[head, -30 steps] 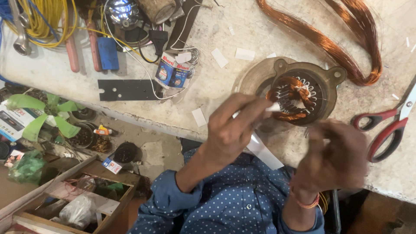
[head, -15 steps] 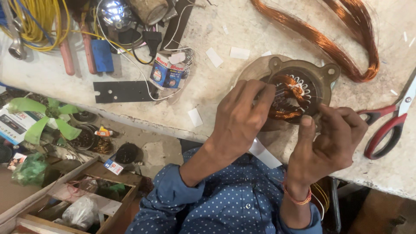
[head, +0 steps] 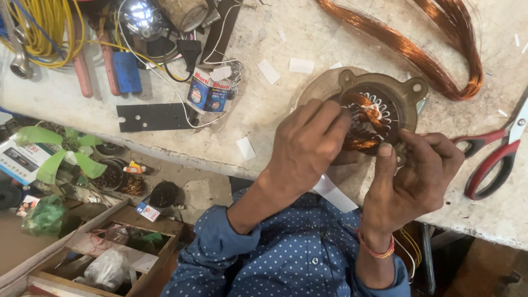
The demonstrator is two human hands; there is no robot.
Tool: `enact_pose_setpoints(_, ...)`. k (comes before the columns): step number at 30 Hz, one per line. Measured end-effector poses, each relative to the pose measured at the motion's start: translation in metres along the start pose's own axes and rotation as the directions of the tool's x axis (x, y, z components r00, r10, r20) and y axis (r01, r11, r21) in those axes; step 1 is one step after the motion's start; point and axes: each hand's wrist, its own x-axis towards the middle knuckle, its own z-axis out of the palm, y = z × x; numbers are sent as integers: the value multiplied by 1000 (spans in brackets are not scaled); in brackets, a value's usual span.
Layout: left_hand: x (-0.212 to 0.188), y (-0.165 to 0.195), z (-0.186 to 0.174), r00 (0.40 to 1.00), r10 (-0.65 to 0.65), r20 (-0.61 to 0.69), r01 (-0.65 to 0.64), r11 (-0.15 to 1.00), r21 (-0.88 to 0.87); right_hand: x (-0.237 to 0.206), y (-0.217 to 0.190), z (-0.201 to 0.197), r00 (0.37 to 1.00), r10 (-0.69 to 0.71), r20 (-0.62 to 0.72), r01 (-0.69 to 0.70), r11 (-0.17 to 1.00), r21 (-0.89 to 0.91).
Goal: The person winds copper wire around a motor stator, inserting small white insulating pieces between layers. They use shears to trim the wire and a screwdriver to adjust the winding. The person continues winding and adjusting the coil throughout the clip.
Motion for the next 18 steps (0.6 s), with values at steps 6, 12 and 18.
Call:
enact_pose_setpoints(6, 5, -14, 1, 999, 42, 11, -41, 995, -91, 2, 5, 5, 1000, 10, -20, -9, 999, 42)
enact_pose_setpoints(12, 9, -17, -8, 986, -120, 113, 141, 970, -198, 2, 10, 6, 999, -40, 5, 40, 999, 9)
enact_pose_setpoints(18, 10, 3, -5, 992, -100, 76, 103, 993, -48, -3, 8, 1, 1000, -3, 9, 3, 999, 33)
